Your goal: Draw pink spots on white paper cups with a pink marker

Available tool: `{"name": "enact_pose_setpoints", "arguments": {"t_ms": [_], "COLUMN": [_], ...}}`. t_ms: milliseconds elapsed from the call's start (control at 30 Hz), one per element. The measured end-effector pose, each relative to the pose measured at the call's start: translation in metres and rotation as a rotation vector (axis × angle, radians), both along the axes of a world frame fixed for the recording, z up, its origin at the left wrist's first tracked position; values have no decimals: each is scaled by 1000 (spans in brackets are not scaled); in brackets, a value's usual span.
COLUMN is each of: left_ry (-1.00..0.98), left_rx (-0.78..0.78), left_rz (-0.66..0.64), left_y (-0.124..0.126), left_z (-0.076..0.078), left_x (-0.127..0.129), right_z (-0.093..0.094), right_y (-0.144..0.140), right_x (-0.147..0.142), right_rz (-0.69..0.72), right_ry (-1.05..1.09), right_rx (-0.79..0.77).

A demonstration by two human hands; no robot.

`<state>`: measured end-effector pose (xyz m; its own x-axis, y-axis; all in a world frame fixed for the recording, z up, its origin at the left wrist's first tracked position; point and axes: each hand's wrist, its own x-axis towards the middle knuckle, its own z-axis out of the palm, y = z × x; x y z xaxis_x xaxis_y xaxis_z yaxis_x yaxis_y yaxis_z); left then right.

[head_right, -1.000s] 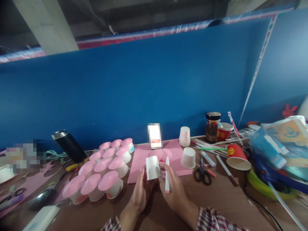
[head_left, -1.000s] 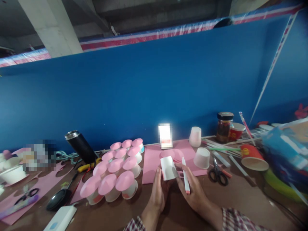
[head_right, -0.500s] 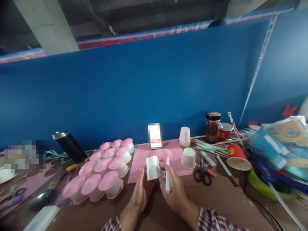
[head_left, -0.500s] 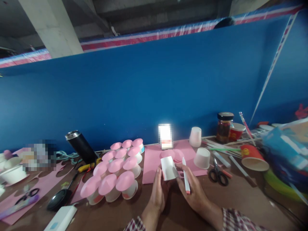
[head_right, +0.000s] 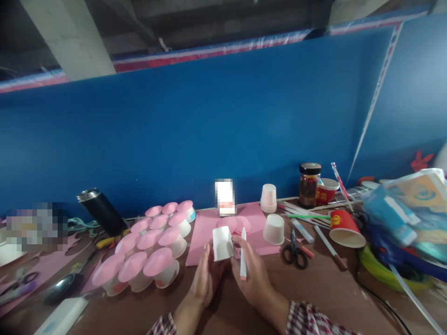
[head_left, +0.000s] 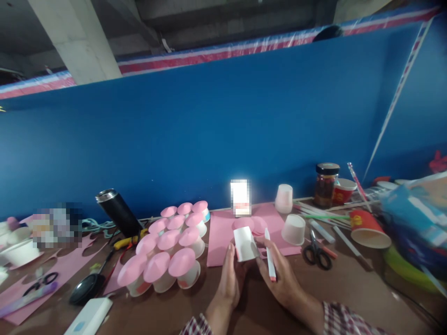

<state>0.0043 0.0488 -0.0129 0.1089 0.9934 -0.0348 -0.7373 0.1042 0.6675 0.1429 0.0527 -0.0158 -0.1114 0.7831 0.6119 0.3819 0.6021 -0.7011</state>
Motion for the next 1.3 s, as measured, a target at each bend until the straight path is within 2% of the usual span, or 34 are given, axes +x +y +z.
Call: {"name": "enact_pose_setpoints", "arguments": {"t_ms": [267,933,1300], "left_ry": [23,46,57], "left_rx": [-16,5,57], "left_rz": [4,-4,30], "left_y": [-1,-3,0], "left_z": [1,8,-3], "left_x": [0,1,-1], "right_z": [-2,-7,-8], "right_y": [1,4,4], "right_x": [0,2,1], "right_rz": [-2,-82,-94], "right_ry": [-10,-14,3], "right_rx": [-25,55,68]}}
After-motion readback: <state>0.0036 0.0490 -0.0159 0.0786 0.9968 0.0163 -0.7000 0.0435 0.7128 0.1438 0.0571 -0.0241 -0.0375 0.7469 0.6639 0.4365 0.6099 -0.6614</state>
